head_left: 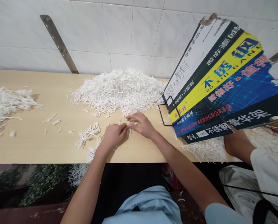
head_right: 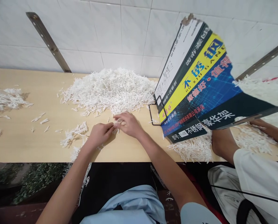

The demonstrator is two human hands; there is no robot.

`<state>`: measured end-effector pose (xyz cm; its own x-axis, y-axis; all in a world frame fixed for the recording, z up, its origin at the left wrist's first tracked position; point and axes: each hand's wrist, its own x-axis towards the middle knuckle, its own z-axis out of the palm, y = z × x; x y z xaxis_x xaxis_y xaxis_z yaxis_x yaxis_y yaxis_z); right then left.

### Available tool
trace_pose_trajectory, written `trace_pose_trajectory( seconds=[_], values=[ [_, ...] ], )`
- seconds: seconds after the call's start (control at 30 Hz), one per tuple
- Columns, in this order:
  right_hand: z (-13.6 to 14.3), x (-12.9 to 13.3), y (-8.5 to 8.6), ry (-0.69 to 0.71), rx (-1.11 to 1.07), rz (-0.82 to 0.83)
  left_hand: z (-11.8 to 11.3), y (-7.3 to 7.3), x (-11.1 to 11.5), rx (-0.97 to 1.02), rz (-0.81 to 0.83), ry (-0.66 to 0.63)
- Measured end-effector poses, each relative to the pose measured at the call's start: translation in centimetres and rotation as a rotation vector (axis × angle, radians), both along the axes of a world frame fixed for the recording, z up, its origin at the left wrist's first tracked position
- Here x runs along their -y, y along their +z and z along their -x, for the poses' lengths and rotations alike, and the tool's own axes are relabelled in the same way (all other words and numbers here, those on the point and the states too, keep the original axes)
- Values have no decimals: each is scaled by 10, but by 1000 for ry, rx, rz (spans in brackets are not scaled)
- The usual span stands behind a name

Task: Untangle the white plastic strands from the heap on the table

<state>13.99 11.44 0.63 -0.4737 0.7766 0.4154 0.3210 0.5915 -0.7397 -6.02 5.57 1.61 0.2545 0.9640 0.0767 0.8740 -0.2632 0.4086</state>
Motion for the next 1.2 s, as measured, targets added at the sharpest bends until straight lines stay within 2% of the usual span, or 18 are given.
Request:
trace_pose_trajectory(
  seconds=[0.07,0.2,0.37,0.4,0.43,0.57,0.63,0.73,0.8,0.9,0.93,1.0,1.1,1.2],
  values=[
    [5,5,0,46,67,-56,-1,0,-1,8,4,-4],
    [5,5,-8,-103,-69,19,-6,1,-3,50,-8,-19],
    [-8,-10,-14,-499,-368,188,-10,1,-1,10,-1,-70],
    [-9,-11,-11,-501,-374,177,-10,1,0,11,2,-71],
    [-10,-10,-8,-443,-337,135,-9,0,0,20,4,-65],
    [-2,4,6,-23,-14,-106,-6,-1,0,88,4,6],
    [3,10,7,51,43,-128,-6,-2,-1,147,11,24],
    [3,9,-2,-38,-39,-52,-7,-1,-2,166,11,-5],
    [-4,1,-9,-204,-171,26,-8,-1,-1,118,7,-32],
    [-18,-15,-15,-536,-370,112,-8,0,1,64,6,-39],
    [-21,-18,-15,-589,-384,121,-8,0,1,68,6,-32],
    [-21,-20,-11,-520,-293,80,-7,-1,2,107,1,-4],
    [-13,-14,-4,-367,-49,-110,-6,-1,1,179,3,16],
    [-10,-8,1,-405,48,-235,-7,0,0,207,14,32]
  ],
)
